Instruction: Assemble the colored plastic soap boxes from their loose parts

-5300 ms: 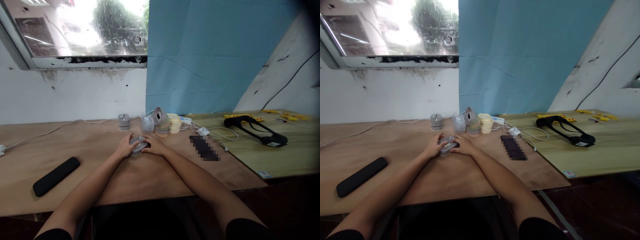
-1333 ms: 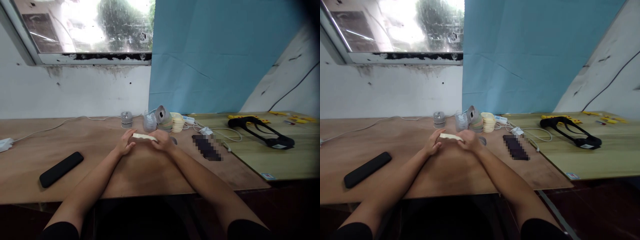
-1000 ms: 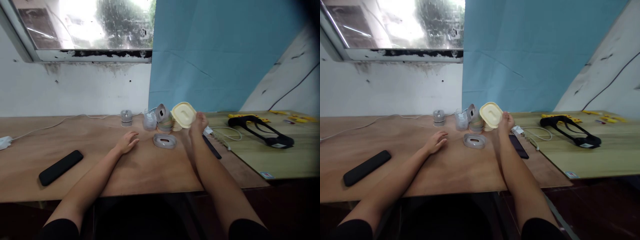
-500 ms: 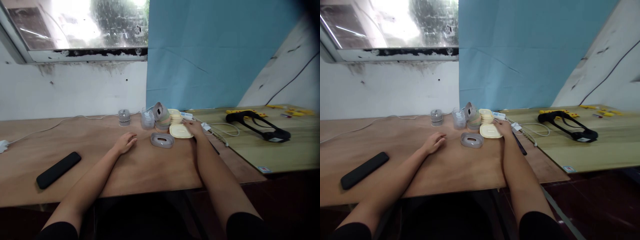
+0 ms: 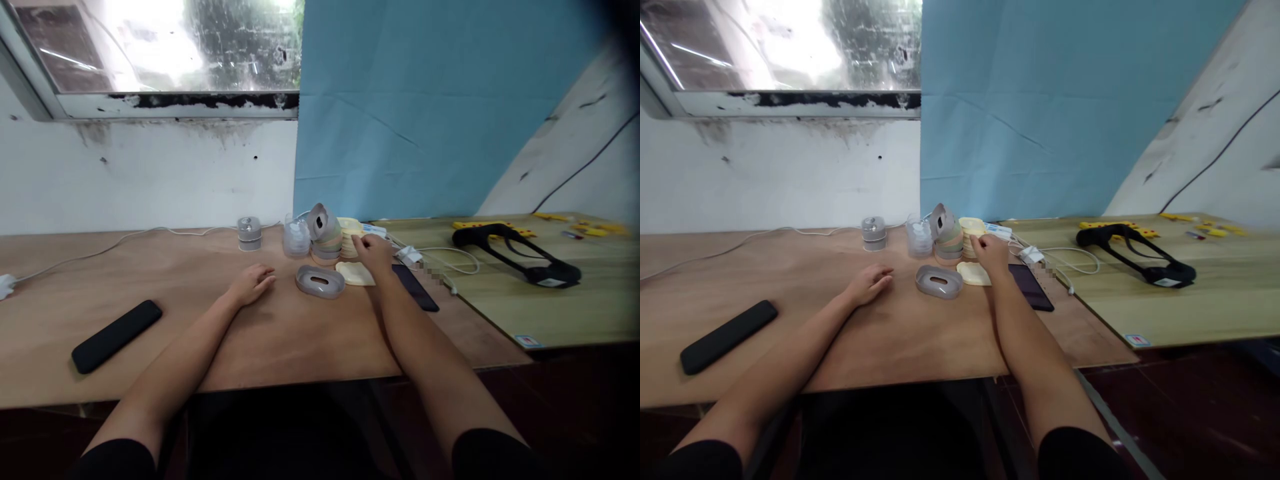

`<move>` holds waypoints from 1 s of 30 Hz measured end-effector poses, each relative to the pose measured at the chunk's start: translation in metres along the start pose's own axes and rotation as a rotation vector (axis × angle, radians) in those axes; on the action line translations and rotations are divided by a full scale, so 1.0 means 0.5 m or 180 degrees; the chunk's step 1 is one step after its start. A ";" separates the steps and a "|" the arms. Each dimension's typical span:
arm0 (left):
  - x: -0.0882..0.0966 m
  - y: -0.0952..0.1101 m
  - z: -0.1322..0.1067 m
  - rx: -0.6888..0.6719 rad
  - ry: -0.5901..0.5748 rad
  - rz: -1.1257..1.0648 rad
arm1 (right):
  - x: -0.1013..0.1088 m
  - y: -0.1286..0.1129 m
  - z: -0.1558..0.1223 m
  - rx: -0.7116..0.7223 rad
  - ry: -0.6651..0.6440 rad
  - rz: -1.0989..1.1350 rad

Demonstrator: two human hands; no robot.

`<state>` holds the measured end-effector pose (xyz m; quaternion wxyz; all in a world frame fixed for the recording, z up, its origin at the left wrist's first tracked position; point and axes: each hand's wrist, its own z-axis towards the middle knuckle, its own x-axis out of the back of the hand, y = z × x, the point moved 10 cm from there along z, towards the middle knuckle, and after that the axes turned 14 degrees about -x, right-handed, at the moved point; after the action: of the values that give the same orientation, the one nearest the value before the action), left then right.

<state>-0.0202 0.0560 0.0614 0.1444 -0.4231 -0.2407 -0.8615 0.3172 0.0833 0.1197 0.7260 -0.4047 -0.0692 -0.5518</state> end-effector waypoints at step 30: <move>0.042 -0.119 0.026 0.0390 0.0664 0.1299 | -0.103 -0.295 -0.221 0.2215 -0.0768 0.0103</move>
<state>-0.0511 0.1121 0.0677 0.3650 -0.3621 -0.1858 -0.8374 0.1326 0.0390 0.0934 0.8154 -0.1967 -0.3314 -0.4319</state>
